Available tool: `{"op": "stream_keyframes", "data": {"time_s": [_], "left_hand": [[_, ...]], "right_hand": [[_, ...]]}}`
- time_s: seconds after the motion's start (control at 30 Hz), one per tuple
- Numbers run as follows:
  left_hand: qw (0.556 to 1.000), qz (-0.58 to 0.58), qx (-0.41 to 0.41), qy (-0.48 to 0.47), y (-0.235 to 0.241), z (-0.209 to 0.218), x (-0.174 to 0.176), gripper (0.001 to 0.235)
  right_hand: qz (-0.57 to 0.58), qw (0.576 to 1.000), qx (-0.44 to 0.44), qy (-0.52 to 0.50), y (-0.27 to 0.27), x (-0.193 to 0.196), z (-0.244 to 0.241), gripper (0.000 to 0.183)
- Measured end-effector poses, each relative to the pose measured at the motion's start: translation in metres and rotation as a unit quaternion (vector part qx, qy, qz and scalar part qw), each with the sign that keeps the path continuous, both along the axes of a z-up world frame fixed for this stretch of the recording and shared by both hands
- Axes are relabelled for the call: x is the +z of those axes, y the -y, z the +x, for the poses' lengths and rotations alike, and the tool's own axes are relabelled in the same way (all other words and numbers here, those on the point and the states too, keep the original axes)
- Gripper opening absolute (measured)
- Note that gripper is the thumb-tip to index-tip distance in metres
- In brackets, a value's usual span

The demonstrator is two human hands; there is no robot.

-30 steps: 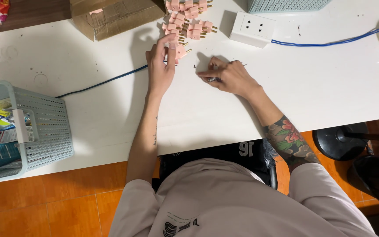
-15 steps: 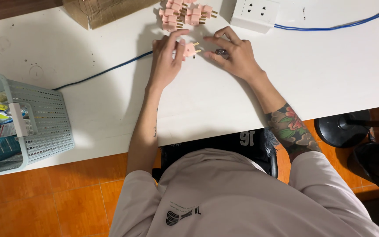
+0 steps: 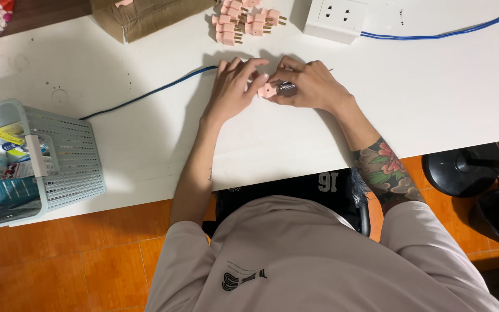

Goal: Assembling electrical plugs using a small screwdriver

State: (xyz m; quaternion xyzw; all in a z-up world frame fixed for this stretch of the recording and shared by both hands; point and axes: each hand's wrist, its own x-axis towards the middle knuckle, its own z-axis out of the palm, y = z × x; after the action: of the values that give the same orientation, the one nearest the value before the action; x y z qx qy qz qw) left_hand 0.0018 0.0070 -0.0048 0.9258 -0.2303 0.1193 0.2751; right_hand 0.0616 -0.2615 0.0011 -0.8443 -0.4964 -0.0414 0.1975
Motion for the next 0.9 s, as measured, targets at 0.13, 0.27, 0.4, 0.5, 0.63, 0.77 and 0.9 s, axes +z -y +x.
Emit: {"op": "stream_keyframes", "data": {"time_s": [0.13,0.27,0.4,0.5,0.63,0.77,0.9], "left_hand": [[0.999,-0.02,0.031,0.039,-0.009,0.0,0.011,0.028],[0.998,-0.016,0.036,0.045,-0.025,0.009,0.001,0.027],[0.997,-0.022,0.01,0.073,-0.028,-0.002,0.022,0.023],[0.999,0.017,-0.031,0.026,-0.021,-0.005,0.019,0.04],[0.997,0.03,-0.05,0.05,-0.006,-0.009,0.015,0.033],[0.995,0.045,-0.062,0.071,0.0,-0.009,0.01,0.029],[0.994,0.042,-0.069,0.078,0.003,-0.01,0.013,0.02]], "right_hand": [[-0.028,1.0,-0.012,0.006,0.0,0.003,-0.002,0.045],[-0.016,0.998,0.008,-0.056,0.0,0.022,-0.003,0.044],[0.042,0.997,-0.013,-0.061,0.014,0.033,0.004,0.04],[-0.009,0.997,-0.083,0.006,0.031,0.019,0.022,0.039],[-0.036,0.99,-0.134,0.021,0.042,-0.006,0.032,0.036],[-0.047,0.991,-0.126,0.017,0.039,-0.005,0.029,0.046],[0.071,0.992,-0.083,-0.062,0.03,0.025,0.019,0.03]]}}
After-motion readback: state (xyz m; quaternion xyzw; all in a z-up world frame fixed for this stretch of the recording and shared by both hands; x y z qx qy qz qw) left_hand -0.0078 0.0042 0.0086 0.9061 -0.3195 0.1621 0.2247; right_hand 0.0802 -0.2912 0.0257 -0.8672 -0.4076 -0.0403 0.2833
